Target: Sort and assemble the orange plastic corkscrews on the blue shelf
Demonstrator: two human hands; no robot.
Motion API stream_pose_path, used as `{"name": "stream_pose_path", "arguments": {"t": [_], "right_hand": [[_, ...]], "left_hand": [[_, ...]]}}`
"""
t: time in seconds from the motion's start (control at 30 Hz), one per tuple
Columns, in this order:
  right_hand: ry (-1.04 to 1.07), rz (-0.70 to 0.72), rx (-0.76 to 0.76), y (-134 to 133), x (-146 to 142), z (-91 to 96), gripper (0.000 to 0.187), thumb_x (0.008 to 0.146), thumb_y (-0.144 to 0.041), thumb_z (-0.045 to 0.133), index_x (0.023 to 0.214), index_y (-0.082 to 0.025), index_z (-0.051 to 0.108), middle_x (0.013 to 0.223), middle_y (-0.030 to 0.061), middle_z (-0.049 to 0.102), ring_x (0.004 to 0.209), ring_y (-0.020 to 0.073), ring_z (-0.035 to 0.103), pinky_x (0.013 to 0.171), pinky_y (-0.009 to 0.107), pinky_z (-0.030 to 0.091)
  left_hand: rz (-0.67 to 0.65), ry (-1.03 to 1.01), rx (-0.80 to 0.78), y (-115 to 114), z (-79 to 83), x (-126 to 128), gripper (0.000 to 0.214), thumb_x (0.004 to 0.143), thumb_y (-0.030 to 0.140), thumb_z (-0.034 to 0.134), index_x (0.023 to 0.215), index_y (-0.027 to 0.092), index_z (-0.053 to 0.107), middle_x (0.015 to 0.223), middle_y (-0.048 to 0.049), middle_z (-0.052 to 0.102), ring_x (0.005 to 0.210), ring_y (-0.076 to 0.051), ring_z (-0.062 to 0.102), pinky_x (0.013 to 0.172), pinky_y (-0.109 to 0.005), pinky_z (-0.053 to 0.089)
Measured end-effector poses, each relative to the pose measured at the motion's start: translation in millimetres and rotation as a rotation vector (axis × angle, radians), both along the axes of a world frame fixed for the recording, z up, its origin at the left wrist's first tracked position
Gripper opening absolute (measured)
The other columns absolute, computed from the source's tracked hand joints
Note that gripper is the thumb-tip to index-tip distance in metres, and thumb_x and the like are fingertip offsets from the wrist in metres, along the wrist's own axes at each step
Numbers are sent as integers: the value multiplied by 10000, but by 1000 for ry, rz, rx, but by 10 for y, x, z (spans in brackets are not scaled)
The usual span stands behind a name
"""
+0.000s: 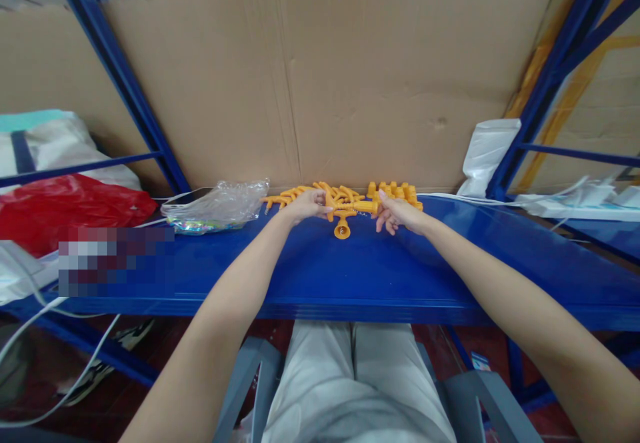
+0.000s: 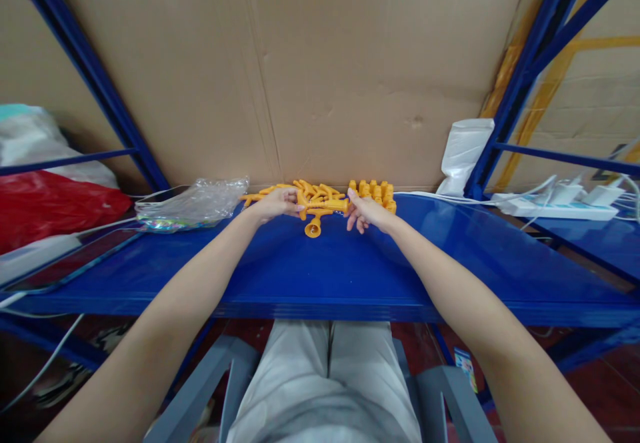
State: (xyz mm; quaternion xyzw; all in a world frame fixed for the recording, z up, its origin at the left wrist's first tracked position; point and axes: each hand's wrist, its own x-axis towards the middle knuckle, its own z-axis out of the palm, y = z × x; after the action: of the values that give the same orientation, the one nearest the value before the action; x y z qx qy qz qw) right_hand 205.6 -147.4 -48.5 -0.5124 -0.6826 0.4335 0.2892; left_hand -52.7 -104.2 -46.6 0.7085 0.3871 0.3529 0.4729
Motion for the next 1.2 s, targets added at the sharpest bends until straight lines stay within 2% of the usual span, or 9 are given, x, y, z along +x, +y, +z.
{"name": "stream_pose_path", "arguments": {"t": [0.1,0.2,0.27,0.43,0.57,0.8,1.0,1.1,1.2], "right_hand": [[27,30,-18,27,37,3,567,941,-636,268,896,-152,560,702,133,673,408,103,503,368,229,304],[79,40,93,43,50,-14,407,841,-588,582,925,-193,534,811,102,696,487,116,557,435,236,372],[88,48,160,49,46,-31,412,789,-577,656,898,-201,527,829,88,696,516,123,567,485,262,415],[26,65,170,40,30,-52,538,805,-719,510,797,-184,568,784,118,686,515,137,557,533,315,455],[-4,30,145,14,27,-47,642,833,-754,396,802,-149,609,700,156,665,478,139,536,468,291,424],[-27,3,135,24,17,-71,737,765,-848,335,765,-164,611,557,99,583,426,126,503,406,267,405],[-42,-48,121,-7,-15,-44,702,810,-815,303,662,-179,562,469,66,489,396,93,397,383,242,287],[-37,-66,106,-27,-30,-19,709,807,-818,297,707,-180,590,462,60,493,373,84,367,350,237,260],[-20,-63,103,-35,-34,5,733,785,-840,293,838,-182,610,524,77,568,354,84,393,315,228,245]], "left_hand": [[12,8,-9,-8,11,8,243,688,-22,681,782,127,514,753,11,641,698,-108,654,768,-375,586],[11,-7,-6,-7,12,5,236,694,-26,674,786,127,520,757,4,643,715,-122,662,793,-410,581],[0,-17,1,-3,9,-3,235,696,-17,680,793,129,523,758,0,646,724,-128,666,809,-424,576],[-4,17,6,13,-1,-17,235,694,-15,674,801,129,523,776,-6,657,746,-133,673,828,-427,570],[-20,31,14,19,-11,-9,235,693,5,679,788,138,511,748,9,649,745,-130,675,815,-403,574],[-17,46,16,11,-13,1,223,691,11,675,783,135,514,756,-2,659,738,-130,675,795,-394,578],[-29,21,11,7,-22,10,234,688,24,699,795,136,523,766,-7,666,730,-126,673,778,-370,582],[-46,7,7,8,-21,3,244,688,45,720,806,138,528,775,-8,666,719,-123,670,778,-370,582],[-43,-10,3,10,-15,-11,266,677,51,737,802,141,520,762,1,654,720,-125,668,781,-379,583]]}}
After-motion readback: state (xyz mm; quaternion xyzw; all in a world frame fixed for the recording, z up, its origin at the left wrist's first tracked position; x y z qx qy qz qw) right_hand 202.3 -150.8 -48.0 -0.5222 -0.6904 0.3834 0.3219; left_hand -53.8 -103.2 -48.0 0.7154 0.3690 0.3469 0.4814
